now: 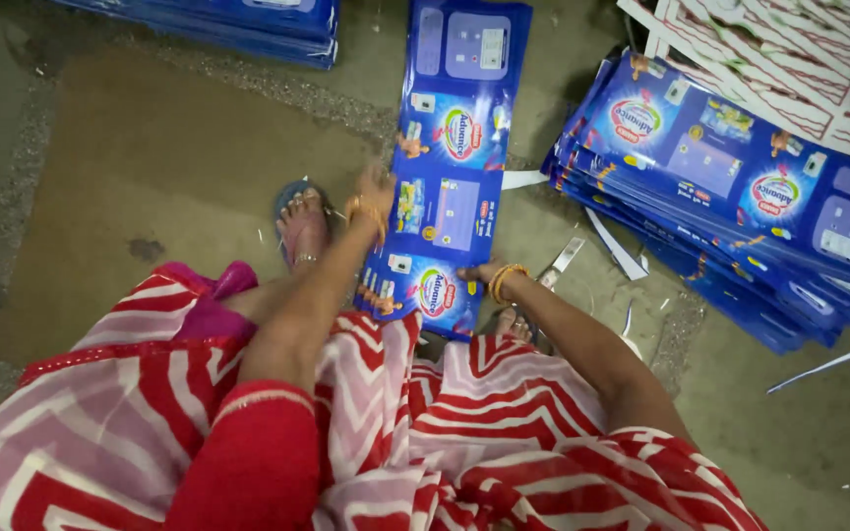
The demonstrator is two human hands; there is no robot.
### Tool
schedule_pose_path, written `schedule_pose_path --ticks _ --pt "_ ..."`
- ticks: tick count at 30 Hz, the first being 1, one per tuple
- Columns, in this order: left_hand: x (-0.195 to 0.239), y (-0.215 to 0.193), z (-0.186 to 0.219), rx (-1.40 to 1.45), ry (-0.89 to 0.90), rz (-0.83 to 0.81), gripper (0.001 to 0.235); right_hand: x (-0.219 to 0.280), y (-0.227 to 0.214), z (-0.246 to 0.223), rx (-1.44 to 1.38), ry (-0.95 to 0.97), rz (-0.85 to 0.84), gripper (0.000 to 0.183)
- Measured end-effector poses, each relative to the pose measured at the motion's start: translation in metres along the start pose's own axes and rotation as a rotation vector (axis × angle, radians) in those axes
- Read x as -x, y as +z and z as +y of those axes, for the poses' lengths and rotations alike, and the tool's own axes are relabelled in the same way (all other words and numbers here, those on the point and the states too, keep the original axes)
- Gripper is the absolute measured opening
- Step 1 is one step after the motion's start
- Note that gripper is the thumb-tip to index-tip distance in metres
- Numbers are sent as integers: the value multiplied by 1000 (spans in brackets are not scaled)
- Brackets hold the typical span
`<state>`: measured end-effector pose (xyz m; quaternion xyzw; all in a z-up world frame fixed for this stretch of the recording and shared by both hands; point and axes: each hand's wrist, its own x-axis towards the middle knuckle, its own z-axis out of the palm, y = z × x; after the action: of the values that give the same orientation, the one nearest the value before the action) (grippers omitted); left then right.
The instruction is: The person stacks printed blue cardboard packaging materials on the floor, picking up individual sheets and placing them onto a growing pile.
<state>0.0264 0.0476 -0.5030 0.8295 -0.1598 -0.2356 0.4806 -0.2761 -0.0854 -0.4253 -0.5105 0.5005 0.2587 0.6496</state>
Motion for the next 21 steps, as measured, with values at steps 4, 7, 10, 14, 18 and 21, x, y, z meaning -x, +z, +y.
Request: schedule_pose_path --ticks 4,7,10,14,18,21 --pt "152 -55 66 -399 -1 111 41 -28 -9 26 140 -129 155 54" --pt "201 -68 92 -485 -146 40 62 39 2 -15 226 -121 323 47" --pt "227 -54 67 -521 8 42 80 37 0 5 360 -239 514 45" --pt "242 -40 58 -427 -84 100 81 52 24 2 415 -1 602 50" --pt "244 -47 65 -485 -141 99 83 57 41 11 618 6 554 43" --pt "242 -54 89 -506 -181 91 81 29 42 31 635 29 547 43"
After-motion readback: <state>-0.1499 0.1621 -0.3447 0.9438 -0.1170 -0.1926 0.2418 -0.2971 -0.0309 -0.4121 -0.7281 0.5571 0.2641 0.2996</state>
